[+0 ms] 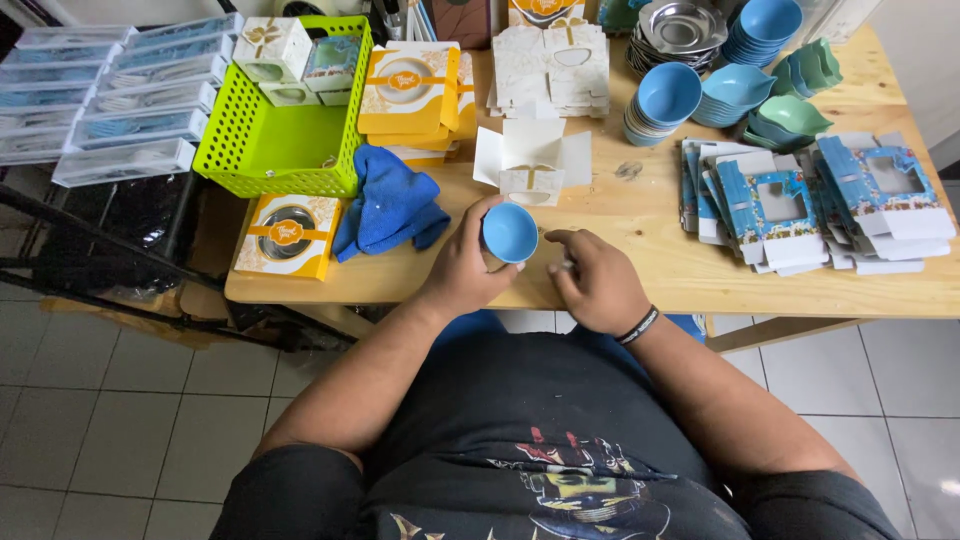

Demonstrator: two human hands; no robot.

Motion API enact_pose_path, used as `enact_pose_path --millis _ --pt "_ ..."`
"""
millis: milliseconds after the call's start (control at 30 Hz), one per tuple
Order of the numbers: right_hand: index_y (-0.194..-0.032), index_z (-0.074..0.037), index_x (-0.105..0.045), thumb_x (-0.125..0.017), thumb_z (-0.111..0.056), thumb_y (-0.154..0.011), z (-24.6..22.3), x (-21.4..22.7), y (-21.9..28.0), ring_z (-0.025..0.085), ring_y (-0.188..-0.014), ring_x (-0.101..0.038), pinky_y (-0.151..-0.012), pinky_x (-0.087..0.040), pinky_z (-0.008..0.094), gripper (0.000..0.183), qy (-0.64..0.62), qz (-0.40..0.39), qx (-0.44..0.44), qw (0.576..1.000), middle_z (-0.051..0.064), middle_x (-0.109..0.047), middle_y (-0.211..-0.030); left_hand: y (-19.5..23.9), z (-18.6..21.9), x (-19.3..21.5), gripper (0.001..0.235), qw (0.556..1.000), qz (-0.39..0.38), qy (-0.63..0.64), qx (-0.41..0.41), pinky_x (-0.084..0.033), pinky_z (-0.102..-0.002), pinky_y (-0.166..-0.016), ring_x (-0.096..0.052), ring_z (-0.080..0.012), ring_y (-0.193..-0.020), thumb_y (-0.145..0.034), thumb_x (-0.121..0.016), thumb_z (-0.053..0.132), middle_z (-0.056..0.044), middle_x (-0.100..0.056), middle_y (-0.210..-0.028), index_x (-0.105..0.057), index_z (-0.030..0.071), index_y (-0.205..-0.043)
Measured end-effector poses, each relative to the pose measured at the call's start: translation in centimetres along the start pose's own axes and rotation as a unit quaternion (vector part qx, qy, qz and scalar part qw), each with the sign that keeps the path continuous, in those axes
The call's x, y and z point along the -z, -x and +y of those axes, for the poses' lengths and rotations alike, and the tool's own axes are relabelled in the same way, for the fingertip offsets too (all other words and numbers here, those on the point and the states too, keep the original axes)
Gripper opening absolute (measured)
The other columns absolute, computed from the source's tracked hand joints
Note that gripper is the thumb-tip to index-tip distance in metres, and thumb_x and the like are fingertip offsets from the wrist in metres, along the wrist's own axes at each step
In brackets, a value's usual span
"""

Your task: Assembling cardboard gift boxes and filling them with small items

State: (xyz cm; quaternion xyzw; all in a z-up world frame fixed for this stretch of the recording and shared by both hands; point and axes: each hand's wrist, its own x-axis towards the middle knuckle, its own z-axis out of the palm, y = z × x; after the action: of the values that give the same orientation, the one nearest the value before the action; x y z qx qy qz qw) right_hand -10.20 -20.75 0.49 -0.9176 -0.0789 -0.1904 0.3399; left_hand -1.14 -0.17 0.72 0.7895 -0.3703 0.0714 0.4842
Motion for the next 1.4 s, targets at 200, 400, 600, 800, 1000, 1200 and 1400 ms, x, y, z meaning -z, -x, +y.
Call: enact_pose_path --millis 200,400,600,800,1000,1200,1400 --pt "-0.127 -0.016 -0.065 -0.074 -0.035 -0.085 1.5 -1.7 0.0 0.034 -0.087 -0.069 -0.079 -0.055 0.045 0.047 0.169 -0.027 0.008 0.985 0.004 -0.059 -0.096 -0.2 0.2 0.0 0.093 1.000 0.006 0.010 0.015 -0.057 -0.052 -0.097 -0.064 -0.0456 -0.118 -0.070 -0.086 0.013 -0.023 -0.060 -0.130 -0.038 0.011 -0.150" --pt "-0.125 -0.011 -0.068 -0.071 -0.017 -0.089 0.9 -0.5 0.5 0.036 -0.092 -0.069 -0.082 -0.055 0.047 0.037 0.013 0.052 0.017 0.998 0.011 -0.063 -0.107 0.1 -0.1 0.5 0.090 1.000 -0.007 0.020 -0.018 -0.056 -0.054 -0.096 -0.064 -0.0463 -0.117 -0.073 -0.087 0.018 -0.025 -0.061 -0.130 -0.039 0.008 -0.148" --pt "-0.111 -0.005 -0.071 -0.070 -0.020 -0.091 -1.4 1.0 0.7 0.038 -0.077 -0.072 -0.067 -0.058 0.045 0.025 -0.074 0.002 0.137 0.988 0.014 -0.065 -0.094 0.0 -1.0 -0.2 0.092 0.994 -0.069 -0.023 -0.077 -0.057 -0.053 -0.094 -0.067 -0.0436 -0.113 -0.071 -0.092 0.032 -0.022 -0.064 -0.126 -0.044 0.010 -0.147" --pt "-0.094 -0.008 -0.078 -0.077 -0.014 -0.089 1.9 -1.1 1.4 0.033 -0.080 -0.071 -0.070 -0.058 0.039 0.007 -0.062 0.093 0.181 0.977 0.010 -0.063 -0.088 0.3 -1.3 0.0 0.109 0.992 -0.102 0.025 -0.075 -0.059 -0.046 -0.088 -0.072 -0.0333 -0.102 -0.070 -0.094 0.039 -0.017 -0.062 -0.135 -0.033 0.012 -0.157" --pt "-0.095 -0.006 -0.070 -0.067 -0.006 -0.098 1.8 1.1 0.0 0.035 -0.084 -0.069 -0.076 -0.056 0.042 0.004 -0.086 0.156 0.141 0.974 0.012 -0.066 -0.090 0.4 -1.9 -0.1 0.109 0.995 -0.093 0.028 -0.034 -0.061 -0.037 -0.087 -0.072 -0.0252 -0.102 -0.072 -0.092 0.038 -0.013 -0.059 -0.139 -0.031 0.012 -0.158" --pt "-0.095 -0.010 -0.068 -0.079 -0.005 -0.096 5.9 4.2 -7.9 0.036 -0.074 -0.069 -0.066 -0.055 0.045 0.012 0.109 0.206 0.146 0.961 0.008 -0.066 -0.081 0.3 -2.1 -0.3 0.075 0.994 -0.066 -0.019 -0.082 -0.062 -0.034 -0.077 -0.074 -0.0217 -0.089 -0.079 -0.084 0.028 -0.007 -0.063 -0.124 -0.048 0.012 -0.143" --pt "-0.099 -0.012 -0.068 -0.075 -0.012 -0.096 7.5 3.0 -12.5 0.040 -0.076 -0.070 -0.065 -0.055 0.050 0.008 0.141 0.127 0.061 0.980 0.009 -0.065 -0.081 0.3 -2.9 -0.7 0.068 0.996 -0.009 0.019 -0.082 -0.062 -0.029 -0.076 -0.073 -0.0196 -0.087 -0.080 -0.081 0.020 -0.006 -0.059 -0.127 -0.052 0.016 -0.140"
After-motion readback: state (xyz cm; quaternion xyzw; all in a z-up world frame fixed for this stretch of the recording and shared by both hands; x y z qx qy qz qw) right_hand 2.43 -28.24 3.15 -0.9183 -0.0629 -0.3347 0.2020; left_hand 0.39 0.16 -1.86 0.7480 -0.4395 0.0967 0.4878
